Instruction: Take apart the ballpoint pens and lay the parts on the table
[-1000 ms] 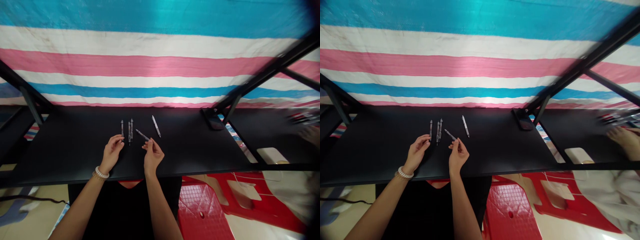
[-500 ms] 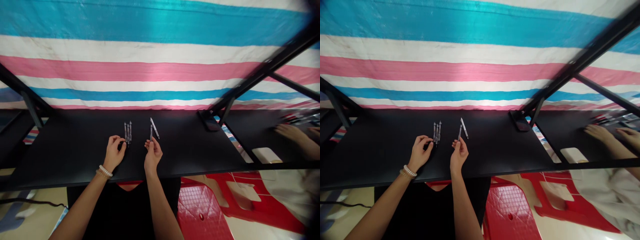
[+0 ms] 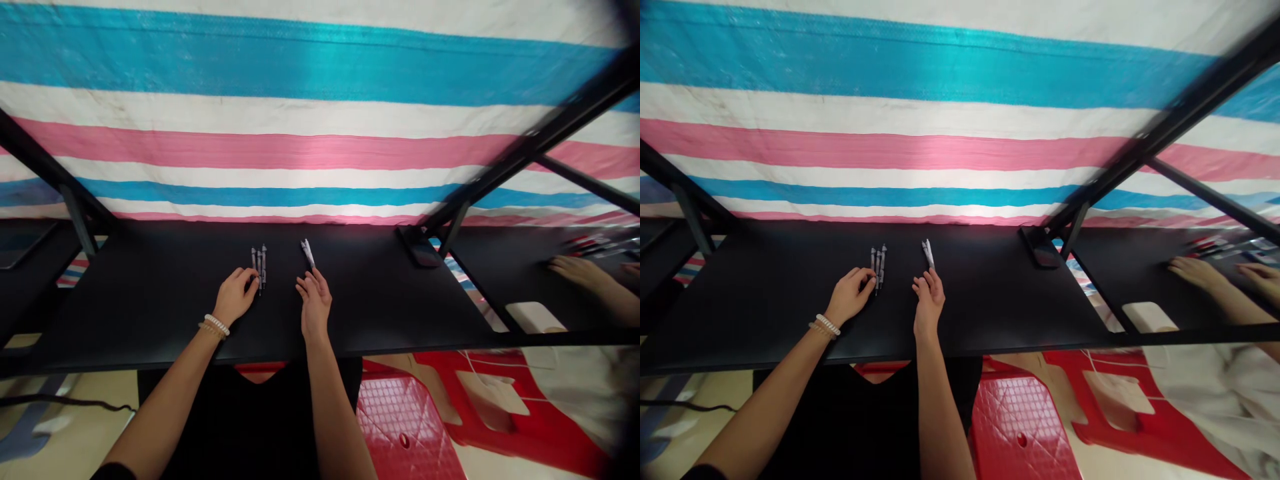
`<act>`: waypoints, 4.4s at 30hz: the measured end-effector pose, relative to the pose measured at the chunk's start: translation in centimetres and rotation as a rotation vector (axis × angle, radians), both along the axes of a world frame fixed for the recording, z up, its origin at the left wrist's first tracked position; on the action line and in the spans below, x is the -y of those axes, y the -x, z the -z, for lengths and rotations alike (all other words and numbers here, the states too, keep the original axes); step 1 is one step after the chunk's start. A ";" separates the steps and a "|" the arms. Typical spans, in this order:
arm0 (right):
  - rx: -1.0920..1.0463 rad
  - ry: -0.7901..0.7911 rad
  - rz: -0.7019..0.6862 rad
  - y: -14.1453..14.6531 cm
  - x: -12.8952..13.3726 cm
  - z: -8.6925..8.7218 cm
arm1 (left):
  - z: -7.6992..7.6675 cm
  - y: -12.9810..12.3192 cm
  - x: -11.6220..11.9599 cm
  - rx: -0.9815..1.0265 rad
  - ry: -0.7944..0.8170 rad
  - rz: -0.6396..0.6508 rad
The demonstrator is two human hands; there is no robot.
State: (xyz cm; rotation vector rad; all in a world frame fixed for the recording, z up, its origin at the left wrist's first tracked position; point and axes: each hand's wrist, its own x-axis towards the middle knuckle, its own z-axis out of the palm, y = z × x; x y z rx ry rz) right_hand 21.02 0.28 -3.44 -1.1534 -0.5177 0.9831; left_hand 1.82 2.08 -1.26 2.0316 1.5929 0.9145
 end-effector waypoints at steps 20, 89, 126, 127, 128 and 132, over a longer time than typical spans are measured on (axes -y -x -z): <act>0.575 0.097 -0.163 1.3 0.0 0.3 | 0.5 -0.2 0.6 0.000 -0.064 -0.049; 0.496 -0.259 -0.402 5.6 2.8 -0.8 | -0.9 0.2 1.5 1.250 0.470 0.150; 0.647 -0.286 -0.223 5.6 3.6 -1.1 | -0.2 0.6 1.4 1.244 0.511 -0.015; 0.645 -0.289 -0.223 5.6 3.6 -1.1 | -0.2 0.6 1.4 1.246 0.513 -0.016; 0.643 -0.292 -0.221 5.6 3.6 -1.1 | -0.2 0.6 1.4 1.246 0.515 -0.015; 0.651 -0.289 -0.221 5.6 3.7 -1.0 | -0.4 0.6 1.5 1.242 0.515 -0.013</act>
